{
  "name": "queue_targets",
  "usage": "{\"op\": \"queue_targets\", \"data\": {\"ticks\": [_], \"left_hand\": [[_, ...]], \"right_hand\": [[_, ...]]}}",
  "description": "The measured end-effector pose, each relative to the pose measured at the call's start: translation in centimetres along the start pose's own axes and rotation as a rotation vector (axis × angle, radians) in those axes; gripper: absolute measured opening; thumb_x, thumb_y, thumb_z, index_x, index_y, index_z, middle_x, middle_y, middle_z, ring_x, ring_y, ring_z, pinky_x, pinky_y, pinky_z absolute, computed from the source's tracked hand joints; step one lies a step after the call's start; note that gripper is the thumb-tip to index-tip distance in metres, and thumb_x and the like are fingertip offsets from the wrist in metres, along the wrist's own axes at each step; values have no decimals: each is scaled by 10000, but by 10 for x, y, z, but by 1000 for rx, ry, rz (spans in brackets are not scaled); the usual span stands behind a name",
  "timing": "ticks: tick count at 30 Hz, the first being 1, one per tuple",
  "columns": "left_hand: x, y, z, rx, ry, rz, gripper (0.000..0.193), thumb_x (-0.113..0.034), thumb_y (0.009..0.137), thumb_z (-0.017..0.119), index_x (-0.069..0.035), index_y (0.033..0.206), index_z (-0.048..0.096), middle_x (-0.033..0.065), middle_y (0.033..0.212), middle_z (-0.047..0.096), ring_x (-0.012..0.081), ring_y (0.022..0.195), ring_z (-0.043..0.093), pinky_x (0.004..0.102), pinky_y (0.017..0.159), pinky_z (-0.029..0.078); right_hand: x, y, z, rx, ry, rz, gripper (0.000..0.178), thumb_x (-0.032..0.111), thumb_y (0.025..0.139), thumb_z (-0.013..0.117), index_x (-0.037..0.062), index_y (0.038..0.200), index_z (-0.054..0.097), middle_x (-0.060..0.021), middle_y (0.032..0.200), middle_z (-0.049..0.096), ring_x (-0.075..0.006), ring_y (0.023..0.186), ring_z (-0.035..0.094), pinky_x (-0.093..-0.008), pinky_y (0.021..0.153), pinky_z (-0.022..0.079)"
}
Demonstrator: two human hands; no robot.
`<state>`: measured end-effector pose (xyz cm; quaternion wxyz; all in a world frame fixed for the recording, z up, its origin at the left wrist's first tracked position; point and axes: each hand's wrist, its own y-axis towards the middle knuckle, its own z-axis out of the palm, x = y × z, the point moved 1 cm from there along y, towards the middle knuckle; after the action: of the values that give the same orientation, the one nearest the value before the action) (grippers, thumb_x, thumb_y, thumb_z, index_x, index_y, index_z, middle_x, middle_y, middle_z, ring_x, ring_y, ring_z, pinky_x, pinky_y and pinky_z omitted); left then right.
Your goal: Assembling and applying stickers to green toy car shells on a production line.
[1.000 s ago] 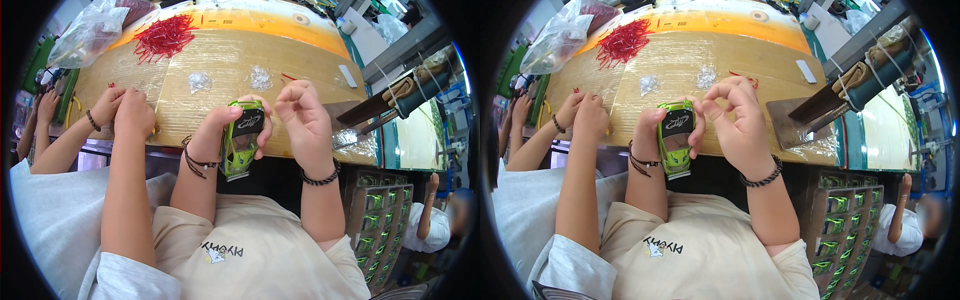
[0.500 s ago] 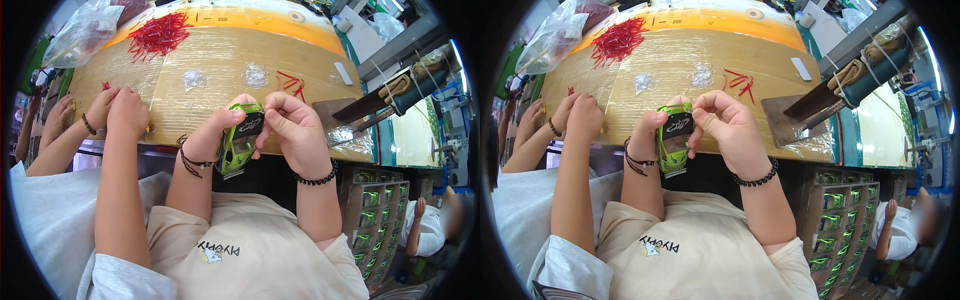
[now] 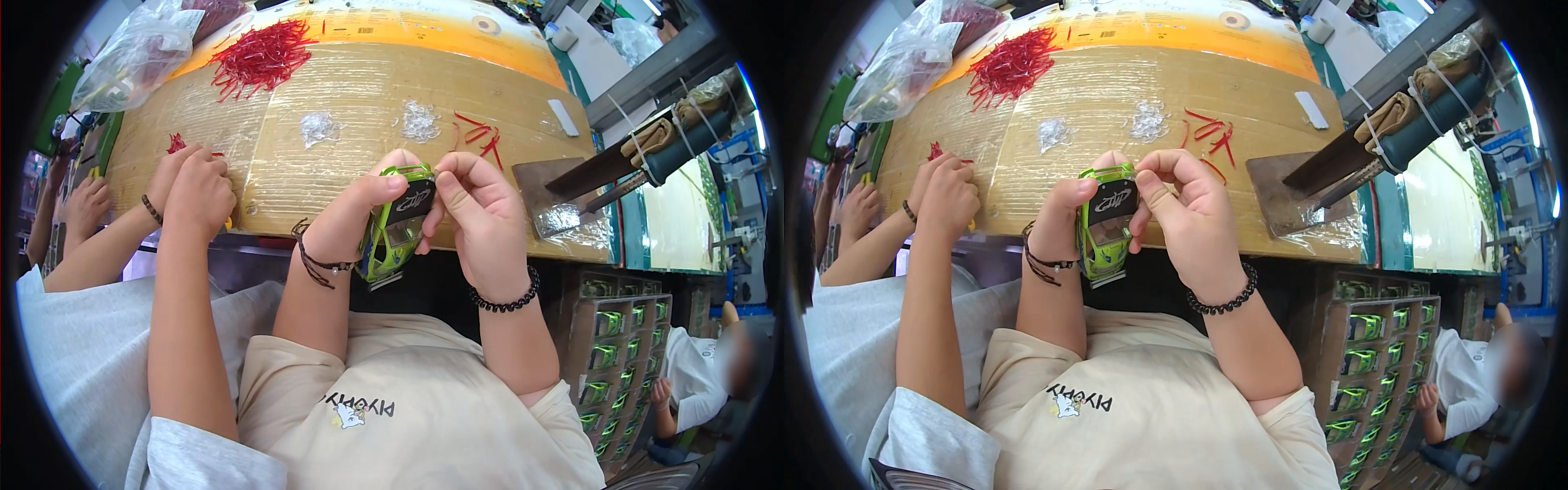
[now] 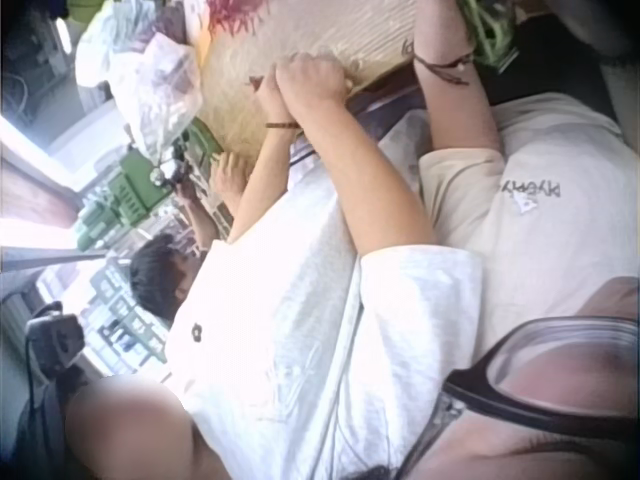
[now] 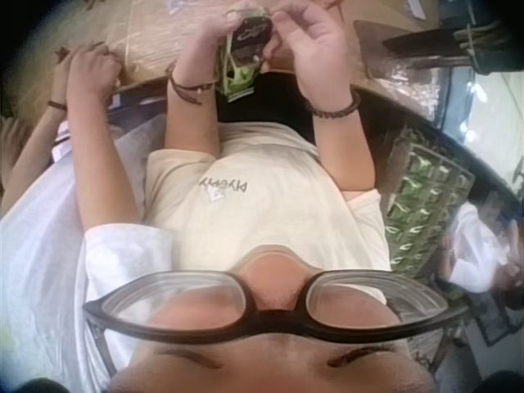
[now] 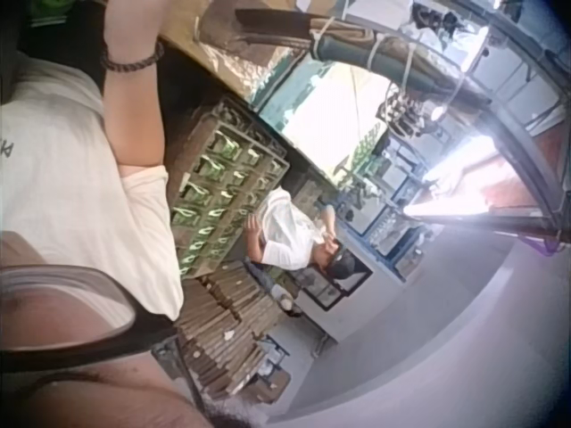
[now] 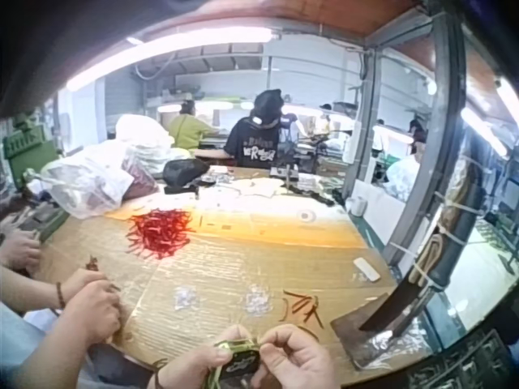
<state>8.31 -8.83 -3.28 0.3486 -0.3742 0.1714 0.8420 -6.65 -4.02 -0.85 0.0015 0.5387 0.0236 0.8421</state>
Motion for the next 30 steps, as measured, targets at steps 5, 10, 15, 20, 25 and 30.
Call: {"op": "queue_targets", "data": {"ticks": [5,10,15,20,25,30], "left_hand": [[1,-1,0,4,28,1,557,-479,829,602,-34,1134,463,206,806,608,269,682,650,344,592,573],[0,-2,1,1,34,4,549,-470,832,595,-35,1140,463,200,801,607,263,675,647,338,586,568],[2,0,4,-65,47,-2,536,-452,836,593,-44,1158,461,188,808,610,261,670,646,329,584,563],[3,2,1,-57,62,-3,527,-448,846,604,-59,1169,455,167,823,614,245,669,650,325,598,564],[1,-3,6,-33,94,49,382,-351,935,546,-57,1136,408,103,865,589,178,699,624,269,622,516],[5,-10,-2,-36,330,104,392,-371,919,558,-60,1123,435,31,939,499,98,849,500,239,738,427]], "right_hand": [[-1,-2,1,-15,-14,-4,124,125,1011,552,18,1071,565,-51,855,594,-135,648,611,-295,480,529],[-2,-2,0,-11,-11,-8,130,129,1010,553,17,1075,567,-52,844,599,-134,646,607,-294,483,531],[-5,-1,1,-71,-94,-74,96,97,996,571,7,1030,566,-43,890,574,-110,625,596,-266,475,518],[-7,-2,6,-162,-205,-118,70,66,978,591,-1,971,570,-25,937,530,-82,605,581,-232,459,497],[-20,-7,5,-251,-595,-535,94,-50,859,648,4,914,594,-100,894,597,-197,727,616,-299,632,505],[-30,-12,10,-274,-692,-776,144,-90,789,616,2,896,588,-156,890,608,-276,778,600,-330,698,487]]}}
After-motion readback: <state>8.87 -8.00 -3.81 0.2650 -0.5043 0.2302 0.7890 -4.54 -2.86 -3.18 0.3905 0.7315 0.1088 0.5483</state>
